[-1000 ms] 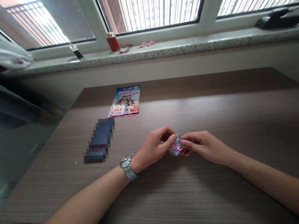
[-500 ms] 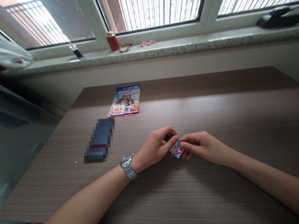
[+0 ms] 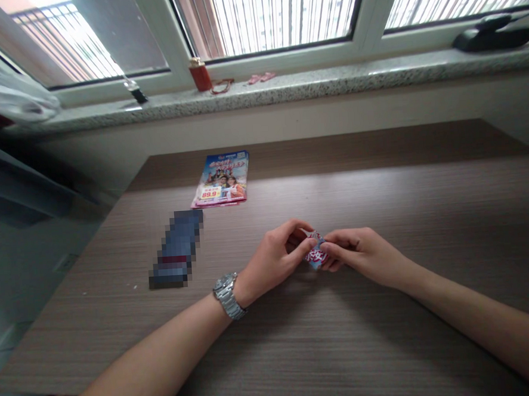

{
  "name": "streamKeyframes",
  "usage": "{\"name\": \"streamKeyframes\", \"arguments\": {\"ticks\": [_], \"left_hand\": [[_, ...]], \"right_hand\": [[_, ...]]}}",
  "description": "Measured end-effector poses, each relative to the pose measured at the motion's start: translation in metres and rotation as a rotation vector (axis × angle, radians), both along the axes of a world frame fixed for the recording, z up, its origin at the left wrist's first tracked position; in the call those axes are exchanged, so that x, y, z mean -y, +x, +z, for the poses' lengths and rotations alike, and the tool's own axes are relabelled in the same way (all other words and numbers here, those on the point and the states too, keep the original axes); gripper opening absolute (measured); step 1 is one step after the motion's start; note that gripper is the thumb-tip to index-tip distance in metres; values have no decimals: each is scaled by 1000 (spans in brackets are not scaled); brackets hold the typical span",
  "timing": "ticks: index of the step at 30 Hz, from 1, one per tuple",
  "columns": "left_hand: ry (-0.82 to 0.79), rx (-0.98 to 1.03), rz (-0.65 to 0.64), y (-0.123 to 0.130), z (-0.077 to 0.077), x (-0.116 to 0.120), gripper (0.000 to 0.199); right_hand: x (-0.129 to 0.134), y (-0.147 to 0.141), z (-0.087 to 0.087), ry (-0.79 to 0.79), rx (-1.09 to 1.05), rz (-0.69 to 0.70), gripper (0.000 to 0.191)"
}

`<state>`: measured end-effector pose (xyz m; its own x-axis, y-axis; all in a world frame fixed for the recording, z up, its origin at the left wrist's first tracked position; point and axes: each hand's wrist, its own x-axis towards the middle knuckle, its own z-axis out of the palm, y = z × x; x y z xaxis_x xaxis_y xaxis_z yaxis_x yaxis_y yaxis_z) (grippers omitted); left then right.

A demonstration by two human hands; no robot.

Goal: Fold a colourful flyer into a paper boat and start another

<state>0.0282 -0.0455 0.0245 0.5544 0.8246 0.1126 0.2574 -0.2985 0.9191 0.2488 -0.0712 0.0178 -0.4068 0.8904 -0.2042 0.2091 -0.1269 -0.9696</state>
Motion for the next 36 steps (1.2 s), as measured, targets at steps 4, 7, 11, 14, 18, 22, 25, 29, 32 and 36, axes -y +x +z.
{"name": "streamKeyframes", "arguments": {"ticks": [4,7,11,14,18,22,25,29,32,36], "left_hand": [[-83,-37,2,0,-1,0,30],[-123,-15,-9,0,-1,0,30],[-101,17,43,0,-2,0,29],[-117,58,65,0,-3,-1,30],[-178,103,58,0,-4,-3,31],[-115,32,20,-2,-1,-4,28],[-50,-49,-27,-4,1,-4,24],[-54,-87,-74,-4,2,-3,23],[-69,-50,-62,-3,2,-3,24],[-47,-38,-45,-3,2,-3,28]], "right_hand": [[-3,2,2,24,-27,-127,41],[-3,1,2,15,-52,-145,40],[-2,0,-1,-2,-95,-121,40],[-1,-1,-3,-38,-127,-102,39],[1,-2,-4,-32,-98,-72,38],[1,-1,-3,62,-10,-71,36],[1,1,0,123,58,-89,37],[2,1,5,187,131,-96,36],[2,1,7,209,160,-132,35],[2,2,7,204,160,-203,38]]}}
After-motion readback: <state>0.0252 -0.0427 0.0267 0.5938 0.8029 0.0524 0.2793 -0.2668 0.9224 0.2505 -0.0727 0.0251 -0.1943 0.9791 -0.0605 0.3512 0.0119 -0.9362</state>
